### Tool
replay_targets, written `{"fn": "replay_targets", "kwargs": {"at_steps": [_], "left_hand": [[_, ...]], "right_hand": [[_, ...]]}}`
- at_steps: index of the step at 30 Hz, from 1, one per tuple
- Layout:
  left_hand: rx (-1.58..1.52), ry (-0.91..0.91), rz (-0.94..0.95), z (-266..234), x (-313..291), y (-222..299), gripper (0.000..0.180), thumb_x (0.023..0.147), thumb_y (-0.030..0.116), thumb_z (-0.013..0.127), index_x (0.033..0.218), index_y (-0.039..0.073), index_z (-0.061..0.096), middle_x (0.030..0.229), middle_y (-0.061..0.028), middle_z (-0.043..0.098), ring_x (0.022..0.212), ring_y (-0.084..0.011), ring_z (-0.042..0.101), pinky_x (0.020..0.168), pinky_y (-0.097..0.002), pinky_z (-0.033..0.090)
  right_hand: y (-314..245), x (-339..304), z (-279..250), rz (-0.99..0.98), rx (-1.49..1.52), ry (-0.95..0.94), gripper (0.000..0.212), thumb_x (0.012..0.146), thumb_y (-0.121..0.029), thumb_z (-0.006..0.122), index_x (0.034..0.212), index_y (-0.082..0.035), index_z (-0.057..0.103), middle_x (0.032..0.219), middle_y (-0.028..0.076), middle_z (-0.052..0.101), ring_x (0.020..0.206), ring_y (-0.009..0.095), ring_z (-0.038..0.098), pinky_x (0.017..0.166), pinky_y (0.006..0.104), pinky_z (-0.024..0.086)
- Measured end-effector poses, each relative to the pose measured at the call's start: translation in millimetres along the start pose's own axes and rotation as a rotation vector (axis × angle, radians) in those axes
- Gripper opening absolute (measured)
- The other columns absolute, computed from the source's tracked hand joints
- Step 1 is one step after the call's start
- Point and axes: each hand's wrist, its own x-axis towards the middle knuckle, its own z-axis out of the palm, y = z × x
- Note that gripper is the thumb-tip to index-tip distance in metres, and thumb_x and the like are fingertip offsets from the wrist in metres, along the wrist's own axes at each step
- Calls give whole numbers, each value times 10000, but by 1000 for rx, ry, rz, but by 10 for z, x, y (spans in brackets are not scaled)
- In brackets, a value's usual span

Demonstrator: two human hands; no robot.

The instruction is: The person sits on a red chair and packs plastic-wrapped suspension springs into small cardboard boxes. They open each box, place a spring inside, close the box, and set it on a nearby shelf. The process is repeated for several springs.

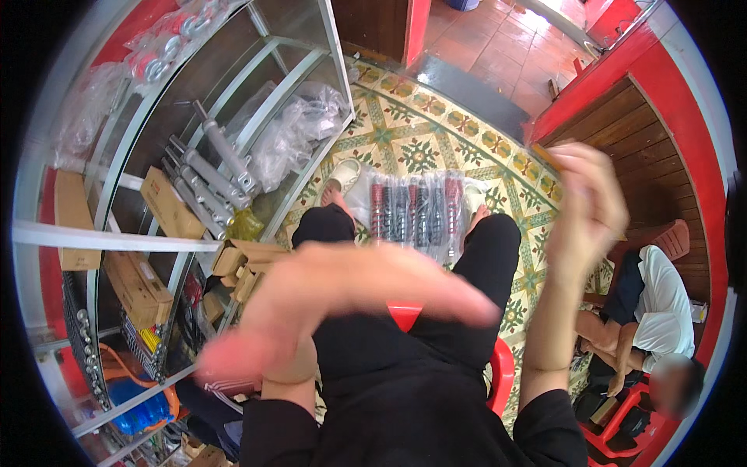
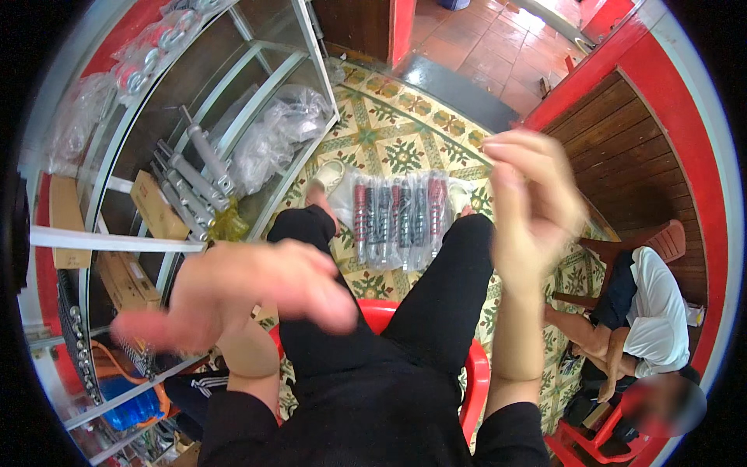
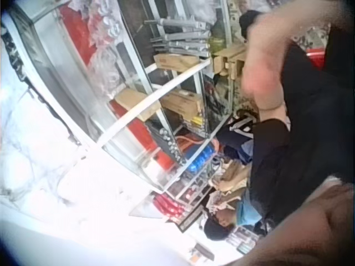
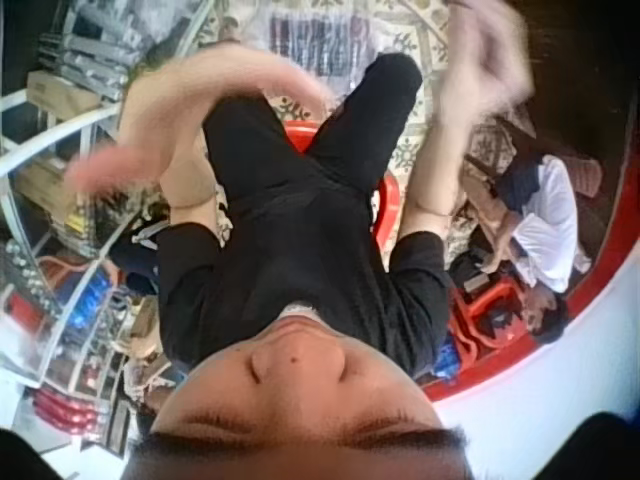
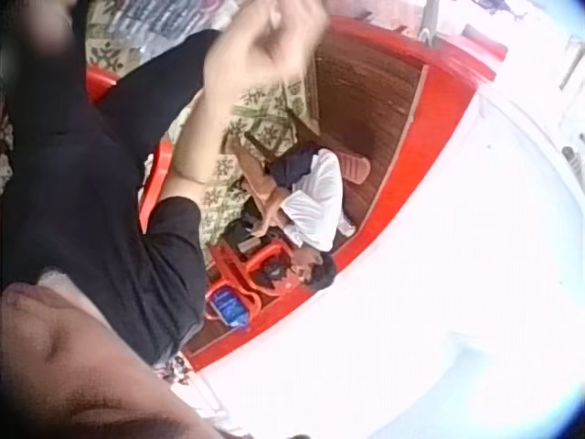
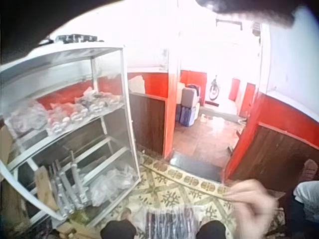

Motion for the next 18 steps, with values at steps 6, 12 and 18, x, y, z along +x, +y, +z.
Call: {"fn": "replay_targets", "kwargs": {"at_steps": [6,12,18], "left_hand": [[-596,979,-367,-501,-263,-1940,271,989,312,482,925,65,573,888,-71,639,822,-178,612,829,-331,460],[-184,952,-556,-44,-1016,-2946,160,888,45,661,799,74,531,708,54,531,637,-3,479,581,-172,380],[459,840,-659,70,-1477,-2356,360,807,50,731,596,33,440,551,-26,404,484,-88,371,458,-257,304]], "right_hand": [[2173,-1905,1348,1538,799,149,99,880,-168,570,955,-128,621,758,-47,560,647,81,496,577,246,384],[2648,-3835,2296,1726,14,-204,222,780,-291,673,903,-106,666,782,32,664,757,206,619,741,357,491],[2378,-4139,2283,1265,-485,-1182,340,768,-261,605,1018,-46,688,1022,195,694,983,358,655,871,426,506]]}}
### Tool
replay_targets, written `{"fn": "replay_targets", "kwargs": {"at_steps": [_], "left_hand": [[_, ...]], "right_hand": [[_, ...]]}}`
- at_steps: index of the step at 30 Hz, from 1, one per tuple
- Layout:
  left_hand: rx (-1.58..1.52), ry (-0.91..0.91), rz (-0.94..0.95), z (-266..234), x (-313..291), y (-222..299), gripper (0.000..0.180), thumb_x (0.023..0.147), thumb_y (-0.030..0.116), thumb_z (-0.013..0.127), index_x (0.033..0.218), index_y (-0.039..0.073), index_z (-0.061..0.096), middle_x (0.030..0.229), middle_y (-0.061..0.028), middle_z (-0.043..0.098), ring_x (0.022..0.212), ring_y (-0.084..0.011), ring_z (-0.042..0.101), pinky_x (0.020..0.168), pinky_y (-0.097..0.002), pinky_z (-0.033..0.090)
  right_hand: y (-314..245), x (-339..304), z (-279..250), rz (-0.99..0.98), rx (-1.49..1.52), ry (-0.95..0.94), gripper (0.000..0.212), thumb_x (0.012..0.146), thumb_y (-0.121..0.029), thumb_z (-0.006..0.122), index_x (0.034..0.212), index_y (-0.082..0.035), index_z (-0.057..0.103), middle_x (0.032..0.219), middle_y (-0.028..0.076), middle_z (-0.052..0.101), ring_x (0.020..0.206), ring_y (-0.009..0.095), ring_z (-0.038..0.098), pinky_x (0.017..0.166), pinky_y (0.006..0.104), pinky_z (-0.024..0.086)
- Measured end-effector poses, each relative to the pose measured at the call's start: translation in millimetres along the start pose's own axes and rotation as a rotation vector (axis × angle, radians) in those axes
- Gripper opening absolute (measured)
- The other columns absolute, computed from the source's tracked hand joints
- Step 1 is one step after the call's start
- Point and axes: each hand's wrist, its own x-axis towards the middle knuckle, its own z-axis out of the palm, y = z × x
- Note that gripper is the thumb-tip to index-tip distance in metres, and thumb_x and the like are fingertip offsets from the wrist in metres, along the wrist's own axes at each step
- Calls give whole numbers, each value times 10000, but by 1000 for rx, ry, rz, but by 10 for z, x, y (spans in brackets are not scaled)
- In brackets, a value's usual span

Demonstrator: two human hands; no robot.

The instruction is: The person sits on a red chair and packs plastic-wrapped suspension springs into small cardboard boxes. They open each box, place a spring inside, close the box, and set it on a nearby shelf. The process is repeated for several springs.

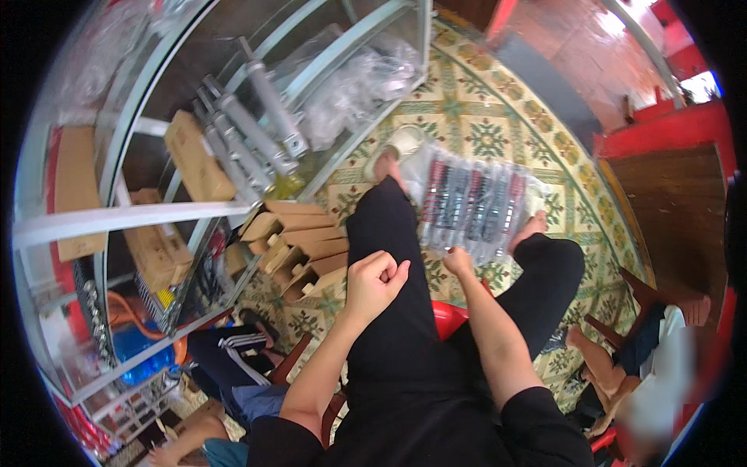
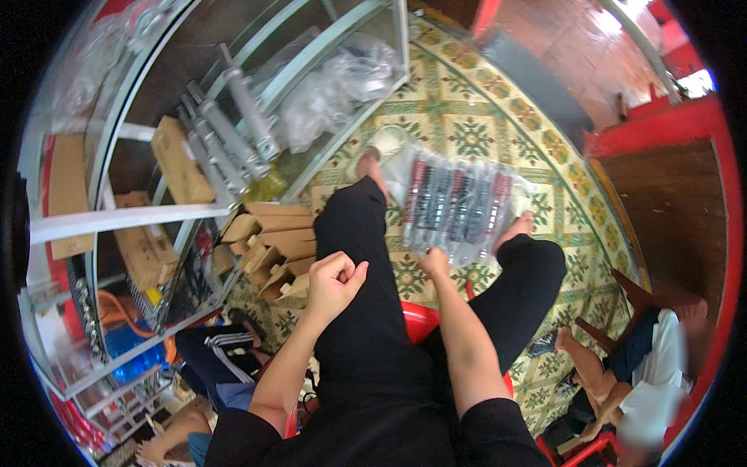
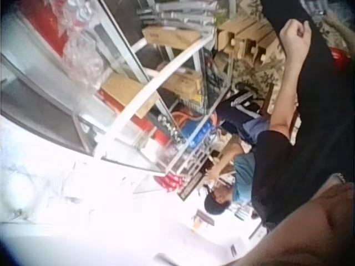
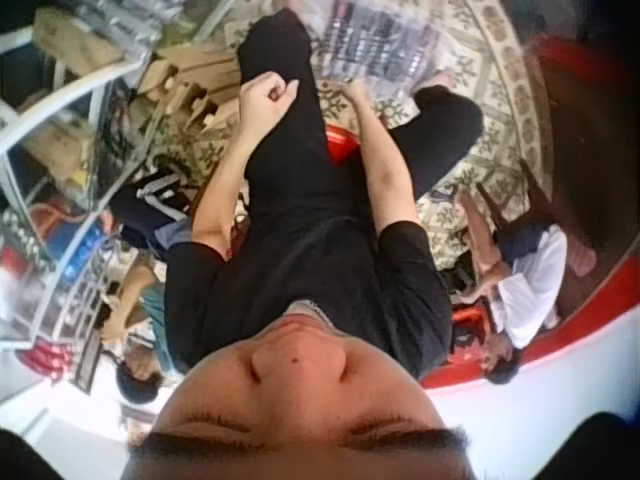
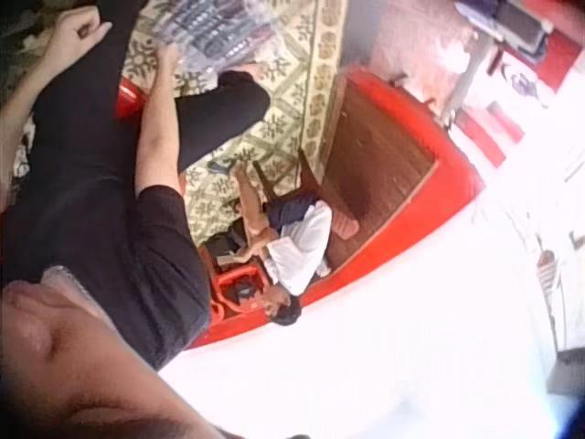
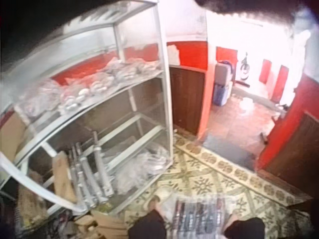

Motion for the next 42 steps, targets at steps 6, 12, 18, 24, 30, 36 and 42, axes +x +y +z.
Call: {"fn": "replay_targets", "kwargs": {"at_steps": [6,12,18,24,30,36,42], "left_hand": [[713,-56,-323,-772,-407,-690,313,880,306,610,736,33,655,701,-188,637,685,-389,638,613,-487,486],[1036,-54,-250,-996,-962,-2039,257,816,272,653,911,34,681,808,-208,681,791,-416,665,733,-491,538],[1068,-137,-376,-803,-1041,-2198,109,789,129,613,818,47,679,796,-212,672,780,-412,659,713,-492,532],[1009,89,-128,-1022,-663,-251,69,806,111,643,805,45,666,799,-165,663,747,-381,644,663,-481,498],[884,516,231,-1336,-440,1172,56,789,26,664,843,30,677,866,-111,665,792,-296,624,698,-387,479],[689,549,659,-1027,-318,1817,260,659,-103,629,875,19,707,865,-107,675,805,-277,621,732,-367,478],[598,317,951,-511,-305,2052,217,607,4,718,792,116,724,893,-16,685,761,-246,515,664,-354,417]], "right_hand": [[-341,-15,-70,-370,305,145,327,777,-173,644,1061,-10,656,947,188,700,897,316,687,825,403,528],[-365,-167,-118,-325,308,104,322,798,-185,625,1086,-43,654,940,187,704,915,310,690,807,417,537],[-257,-409,-101,-383,-67,37,382,785,-213,614,1150,-103,636,1042,192,683,998,344,656,867,462,516],[-347,-580,-301,-391,85,-8,382,786,-236,625,1141,-95,627,1117,188,656,1037,350,635,889,459,505],[-358,-600,-316,-386,130,11,336,788,-183,592,1101,-75,647,1084,179,668,1003,342,646,851,441,522],[-906,-1010,-898,-837,562,443,678,691,-116,729,1307,-10,465,1239,206,535,1146,342,542,952,414,446],[-1137,-2320,-1793,-1184,362,810,1132,626,-296,854,1473,40,182,1432,261,343,1318,434,351,1110,491,271]]}}
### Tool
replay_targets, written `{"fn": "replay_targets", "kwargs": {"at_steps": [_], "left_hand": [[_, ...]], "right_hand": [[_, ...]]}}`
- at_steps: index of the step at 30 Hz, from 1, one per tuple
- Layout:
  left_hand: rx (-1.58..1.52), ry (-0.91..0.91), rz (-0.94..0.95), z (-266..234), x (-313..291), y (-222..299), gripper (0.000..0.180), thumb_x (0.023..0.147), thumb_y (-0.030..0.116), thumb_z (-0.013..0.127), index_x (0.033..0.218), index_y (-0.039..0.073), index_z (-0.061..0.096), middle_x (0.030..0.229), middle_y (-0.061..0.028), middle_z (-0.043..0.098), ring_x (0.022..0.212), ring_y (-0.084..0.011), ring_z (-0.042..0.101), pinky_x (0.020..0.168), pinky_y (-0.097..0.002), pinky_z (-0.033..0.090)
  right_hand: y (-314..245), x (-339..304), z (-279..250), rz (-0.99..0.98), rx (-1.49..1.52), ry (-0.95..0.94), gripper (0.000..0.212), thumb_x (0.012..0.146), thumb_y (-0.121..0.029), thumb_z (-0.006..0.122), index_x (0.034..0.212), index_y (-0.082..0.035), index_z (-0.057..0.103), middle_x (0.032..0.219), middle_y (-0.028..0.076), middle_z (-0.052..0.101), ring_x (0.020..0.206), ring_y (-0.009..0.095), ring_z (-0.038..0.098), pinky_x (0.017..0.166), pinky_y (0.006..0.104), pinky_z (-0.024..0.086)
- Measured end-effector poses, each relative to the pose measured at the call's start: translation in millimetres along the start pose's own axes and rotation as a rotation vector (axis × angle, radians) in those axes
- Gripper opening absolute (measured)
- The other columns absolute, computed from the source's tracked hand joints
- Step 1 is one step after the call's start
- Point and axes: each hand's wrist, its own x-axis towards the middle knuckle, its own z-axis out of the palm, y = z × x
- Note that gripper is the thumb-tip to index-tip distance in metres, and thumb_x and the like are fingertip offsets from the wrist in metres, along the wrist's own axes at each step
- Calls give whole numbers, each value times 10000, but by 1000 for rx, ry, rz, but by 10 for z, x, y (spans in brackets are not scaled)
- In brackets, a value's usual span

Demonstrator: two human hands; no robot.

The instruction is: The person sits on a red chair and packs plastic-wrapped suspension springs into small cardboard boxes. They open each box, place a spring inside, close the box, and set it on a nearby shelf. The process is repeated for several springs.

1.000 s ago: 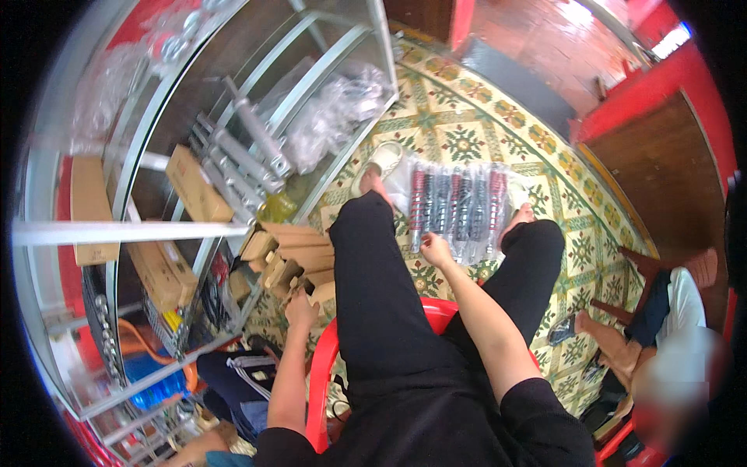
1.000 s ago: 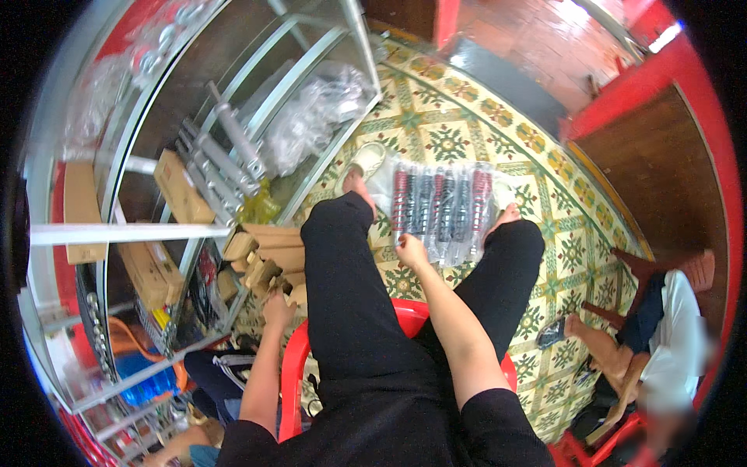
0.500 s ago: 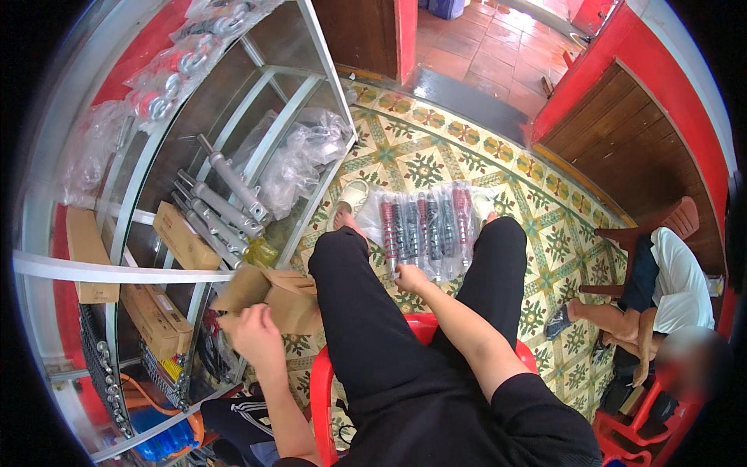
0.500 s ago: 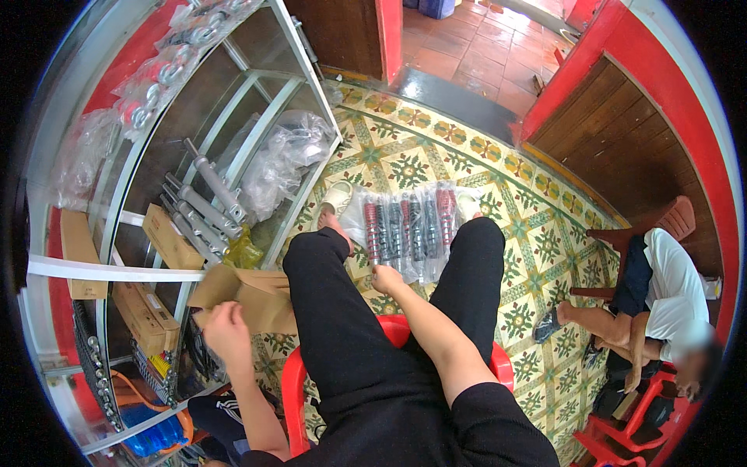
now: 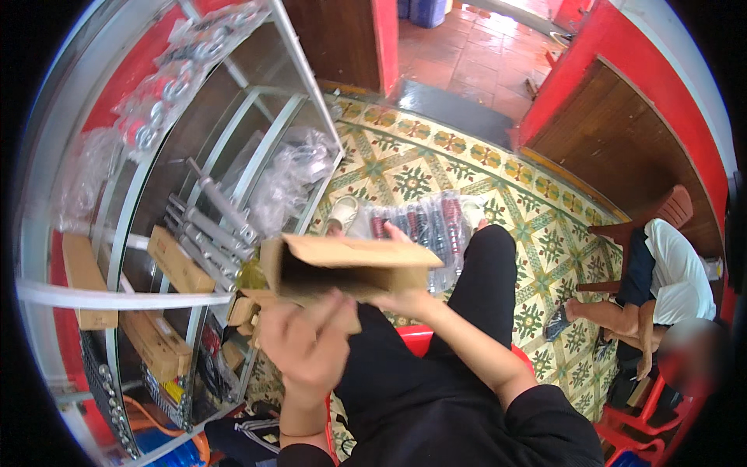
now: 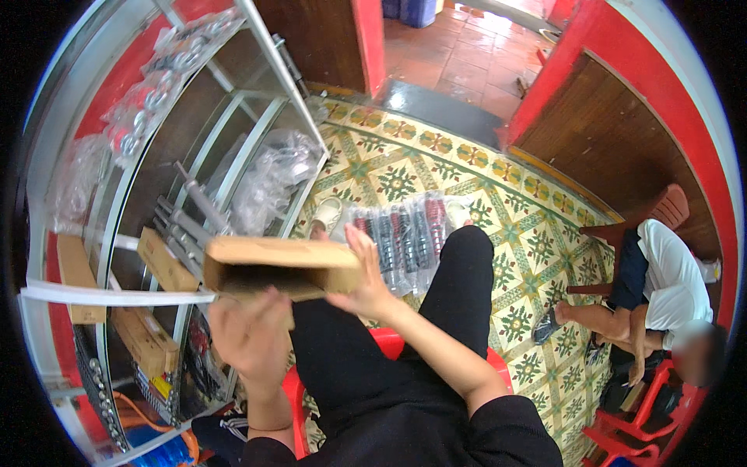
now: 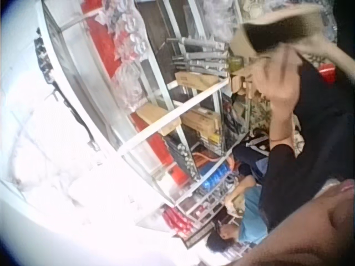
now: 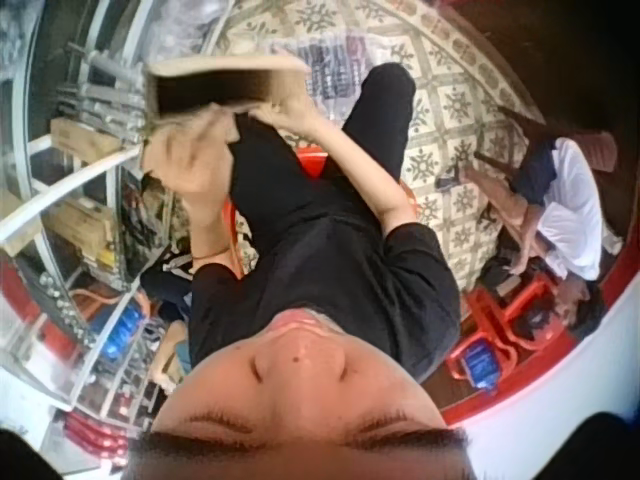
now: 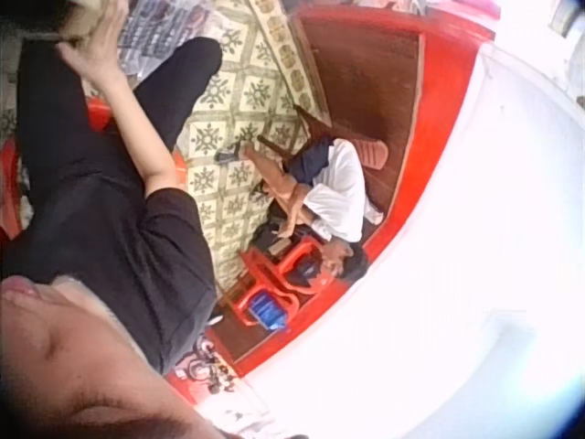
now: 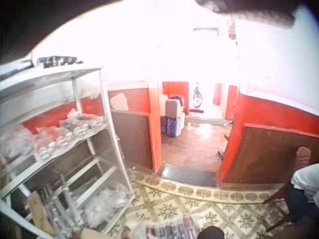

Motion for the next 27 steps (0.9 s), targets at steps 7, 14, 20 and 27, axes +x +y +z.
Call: {"fn": "replay_targets", "kwargs": {"at_steps": [7,14,20,27], "left_hand": [[-211,-23,59,241,-29,361,253,615,97,786,859,154,750,956,43,670,938,-207,545,780,-356,440],[-453,144,-162,488,-59,18,126,754,90,600,839,38,677,938,-128,570,874,-293,513,821,-417,422],[-625,158,-540,1267,18,-251,397,875,104,590,1217,-94,558,1228,-168,462,1168,-281,471,1024,-377,351],[-1399,-21,-690,2165,358,-367,694,911,197,634,1474,9,275,1323,-205,521,1211,-250,512,1055,-362,369]], "right_hand": [[-123,115,-419,8,76,140,678,736,-249,753,1294,7,465,1286,171,523,1215,359,501,1031,441,394],[115,263,-705,216,133,111,610,656,21,726,1227,-58,527,1210,137,582,1118,322,582,924,399,493],[268,295,-804,330,224,18,582,704,30,730,1246,-63,536,1205,116,590,1031,274,642,844,345,560],[758,326,-816,492,231,118,588,743,35,736,1285,-59,529,1259,103,557,1121,254,597,900,351,564]]}}
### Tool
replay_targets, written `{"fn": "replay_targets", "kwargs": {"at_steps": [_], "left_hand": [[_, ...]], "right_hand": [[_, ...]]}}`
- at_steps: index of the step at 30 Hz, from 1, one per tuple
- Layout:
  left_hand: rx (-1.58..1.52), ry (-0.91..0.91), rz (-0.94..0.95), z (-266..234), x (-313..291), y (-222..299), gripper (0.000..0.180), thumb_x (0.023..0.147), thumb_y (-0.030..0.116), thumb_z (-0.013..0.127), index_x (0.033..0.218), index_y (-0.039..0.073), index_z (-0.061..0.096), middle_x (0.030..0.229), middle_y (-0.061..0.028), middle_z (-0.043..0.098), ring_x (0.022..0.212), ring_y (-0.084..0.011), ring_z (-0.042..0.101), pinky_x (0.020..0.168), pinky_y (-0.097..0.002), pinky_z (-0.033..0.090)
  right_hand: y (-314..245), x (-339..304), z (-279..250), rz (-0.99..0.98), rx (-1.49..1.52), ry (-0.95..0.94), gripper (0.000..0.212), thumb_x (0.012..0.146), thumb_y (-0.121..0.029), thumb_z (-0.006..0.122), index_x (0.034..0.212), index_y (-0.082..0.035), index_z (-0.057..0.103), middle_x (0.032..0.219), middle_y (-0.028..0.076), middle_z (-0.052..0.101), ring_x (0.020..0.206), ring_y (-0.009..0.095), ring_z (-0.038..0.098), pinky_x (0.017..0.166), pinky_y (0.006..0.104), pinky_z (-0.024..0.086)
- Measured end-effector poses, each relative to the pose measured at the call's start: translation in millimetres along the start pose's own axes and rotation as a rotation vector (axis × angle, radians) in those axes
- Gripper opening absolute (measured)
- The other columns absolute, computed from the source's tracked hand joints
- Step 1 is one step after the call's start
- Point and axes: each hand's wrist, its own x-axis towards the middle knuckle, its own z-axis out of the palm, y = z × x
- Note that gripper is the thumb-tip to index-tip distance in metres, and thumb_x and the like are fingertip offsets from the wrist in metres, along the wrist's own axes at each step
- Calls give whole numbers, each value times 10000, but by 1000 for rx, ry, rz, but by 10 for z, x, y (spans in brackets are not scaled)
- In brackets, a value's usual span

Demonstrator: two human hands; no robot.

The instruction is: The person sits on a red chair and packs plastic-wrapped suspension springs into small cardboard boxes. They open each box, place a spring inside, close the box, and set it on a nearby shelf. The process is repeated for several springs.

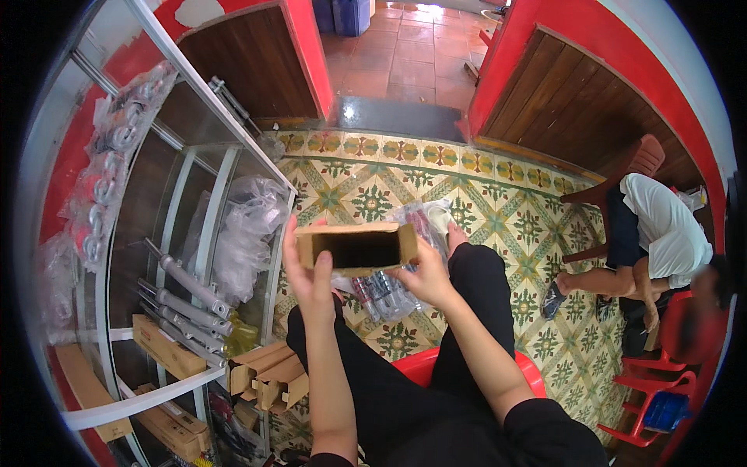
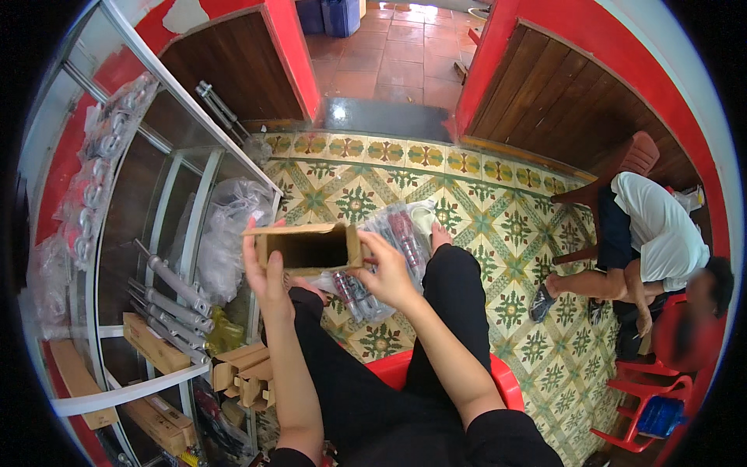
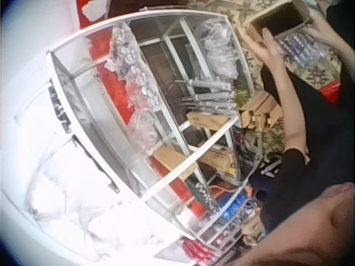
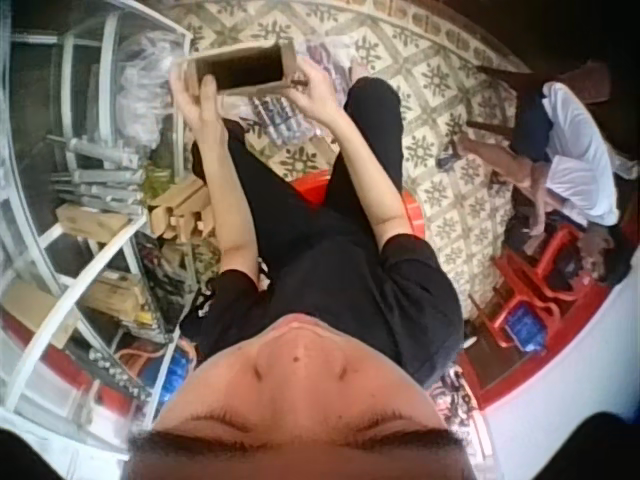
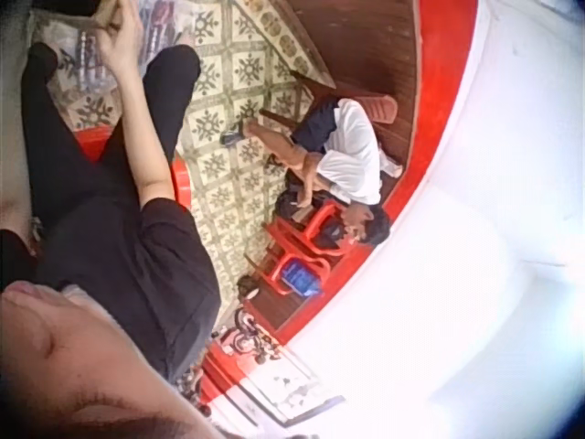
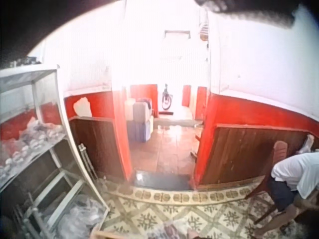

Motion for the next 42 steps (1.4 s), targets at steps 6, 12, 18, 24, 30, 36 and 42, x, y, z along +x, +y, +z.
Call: {"fn": "replay_targets", "kwargs": {"at_steps": [6,12,18,24,30,36,42], "left_hand": [[-286,-287,-140,-224,270,-915,975,700,275,866,1452,15,301,1321,-155,538,1178,-208,537,1036,-346,406],[223,-8,-293,-433,295,-1452,587,649,54,855,1155,1,562,1070,-83,665,979,-166,631,857,-312,509],[213,408,-372,-568,456,-1526,533,719,40,807,1161,-37,521,1096,-125,641,969,-188,636,840,-306,504],[-7,562,-399,-727,437,-1592,307,825,-3,706,1114,-20,605,1090,-90,640,987,-148,608,863,-300,476],[-92,688,-473,-703,483,-1596,374,839,14,699,1185,-26,563,1148,-82,608,1040,-155,585,922,-310,463],[-32,681,-537,-608,507,-1656,434,847,33,697,1240,-8,517,1194,-85,578,1096,-167,562,959,-330,451],[-76,701,-531,-553,534,-1682,490,824,6,718,1265,-16,504,1208,-87,575,1095,-160,559,981,-327,432]], "right_hand": [[435,368,-42,-10,-130,-86,587,746,54,723,1288,-66,532,1259,78,558,1143,236,577,903,346,541],[1607,551,510,299,483,135,457,893,-15,620,1337,-25,512,1287,100,579,1204,182,528,1027,324,414],[3584,-435,1290,1052,52,192,504,782,-177,714,1223,21,569,1196,128,625,1106,225,587,950,345,451],[3876,-1425,1555,1378,-601,91,566,752,-197,651,1265,-1,517,1260,233,552,1189,387,515,998,446,426],[4231,-1660,1442,1169,-647,225,636,747,-216,656,1315,3,471,1284,222,535,1226,372,488,1037,440,389],[4777,-1445,1049,1314,-269,32,745,665,-228,741,1312,28,473,1305,223,548,1216,342,531,1024,397,410],[4827,-1388,908,1409,-293,-37,761,635,-235,783,1288,32,497,1238,201,588,1171,289,563,969,371,445]]}}
